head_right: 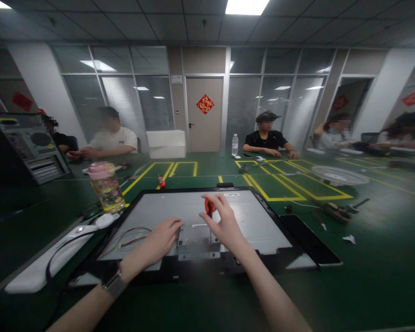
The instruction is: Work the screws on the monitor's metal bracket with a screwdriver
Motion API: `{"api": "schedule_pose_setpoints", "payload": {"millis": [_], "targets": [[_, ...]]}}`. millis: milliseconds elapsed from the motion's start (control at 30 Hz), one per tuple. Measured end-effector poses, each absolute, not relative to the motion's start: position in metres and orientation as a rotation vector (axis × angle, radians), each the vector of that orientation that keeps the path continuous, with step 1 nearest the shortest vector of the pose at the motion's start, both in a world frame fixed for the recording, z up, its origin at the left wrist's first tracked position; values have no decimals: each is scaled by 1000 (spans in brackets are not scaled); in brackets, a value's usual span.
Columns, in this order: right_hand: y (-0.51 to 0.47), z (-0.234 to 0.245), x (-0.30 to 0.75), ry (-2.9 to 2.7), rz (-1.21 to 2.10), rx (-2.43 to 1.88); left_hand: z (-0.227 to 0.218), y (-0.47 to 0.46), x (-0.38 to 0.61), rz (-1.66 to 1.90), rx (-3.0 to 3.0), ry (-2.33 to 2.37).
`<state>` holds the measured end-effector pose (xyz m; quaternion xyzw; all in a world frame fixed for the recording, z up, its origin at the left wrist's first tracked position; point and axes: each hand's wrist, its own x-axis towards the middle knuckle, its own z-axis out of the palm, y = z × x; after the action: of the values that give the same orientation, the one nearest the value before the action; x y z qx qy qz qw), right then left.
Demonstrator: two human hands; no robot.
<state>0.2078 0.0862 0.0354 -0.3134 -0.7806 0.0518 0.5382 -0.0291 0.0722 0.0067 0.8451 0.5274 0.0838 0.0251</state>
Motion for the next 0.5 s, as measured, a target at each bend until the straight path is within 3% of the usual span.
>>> {"api": "schedule_pose_setpoints", "payload": {"millis": [500], "targets": [[82,32,207,-1777,0,-748,6,70,-29,286,2603,1627]]}}
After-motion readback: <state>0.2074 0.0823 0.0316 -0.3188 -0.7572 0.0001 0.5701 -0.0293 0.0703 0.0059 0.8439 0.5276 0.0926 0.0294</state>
